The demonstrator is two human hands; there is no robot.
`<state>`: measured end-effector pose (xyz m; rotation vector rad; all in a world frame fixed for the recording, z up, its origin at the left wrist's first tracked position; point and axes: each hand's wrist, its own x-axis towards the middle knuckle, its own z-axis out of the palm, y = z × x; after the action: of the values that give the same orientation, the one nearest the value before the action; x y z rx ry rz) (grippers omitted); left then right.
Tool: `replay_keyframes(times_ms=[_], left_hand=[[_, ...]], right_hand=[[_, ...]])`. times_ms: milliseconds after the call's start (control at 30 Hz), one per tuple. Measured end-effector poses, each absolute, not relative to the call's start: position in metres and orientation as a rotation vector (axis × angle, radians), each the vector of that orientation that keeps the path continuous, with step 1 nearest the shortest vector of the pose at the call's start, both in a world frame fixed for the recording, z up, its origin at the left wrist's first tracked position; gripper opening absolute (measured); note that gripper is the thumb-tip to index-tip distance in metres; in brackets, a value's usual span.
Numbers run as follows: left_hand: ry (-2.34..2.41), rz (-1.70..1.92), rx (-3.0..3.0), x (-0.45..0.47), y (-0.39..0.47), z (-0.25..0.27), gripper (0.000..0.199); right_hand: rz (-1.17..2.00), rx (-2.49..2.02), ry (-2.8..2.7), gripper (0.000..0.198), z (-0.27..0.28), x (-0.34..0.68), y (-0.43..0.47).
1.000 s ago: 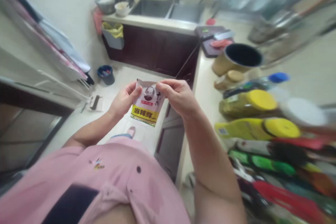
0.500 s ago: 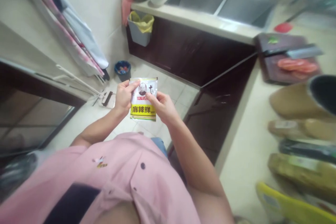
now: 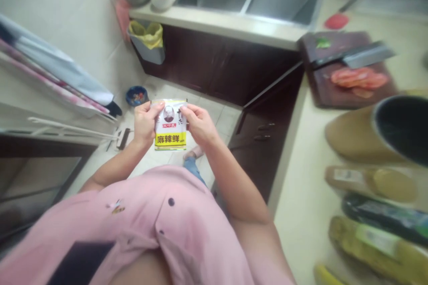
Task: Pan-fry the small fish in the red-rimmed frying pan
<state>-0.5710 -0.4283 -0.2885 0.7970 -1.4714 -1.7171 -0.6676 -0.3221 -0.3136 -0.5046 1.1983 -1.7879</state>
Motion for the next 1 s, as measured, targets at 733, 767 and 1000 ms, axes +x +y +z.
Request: replay_keyframes(times_ms=[733,767,1000], left_hand=[[-2.580,-1.569,0.381,-0.811,-0.496,-0.183,0.005],[-2.657,-1.571,0.343,-0.817,-0.500,-0.182,0.003],[-3.181,-0.765,-0.166,-0.842,-0.525,-0.165,0.015]], right_hand=[[-1.500,-1.311,1.789,0.027,-0.257,-0.896,-0.332],[-1.509,-1.289,1.805,0.029,-0.256,-0.900,-0.333],[-1.514,-1.343,1.905,0.033,-0.257,-0.916,-0.354]])
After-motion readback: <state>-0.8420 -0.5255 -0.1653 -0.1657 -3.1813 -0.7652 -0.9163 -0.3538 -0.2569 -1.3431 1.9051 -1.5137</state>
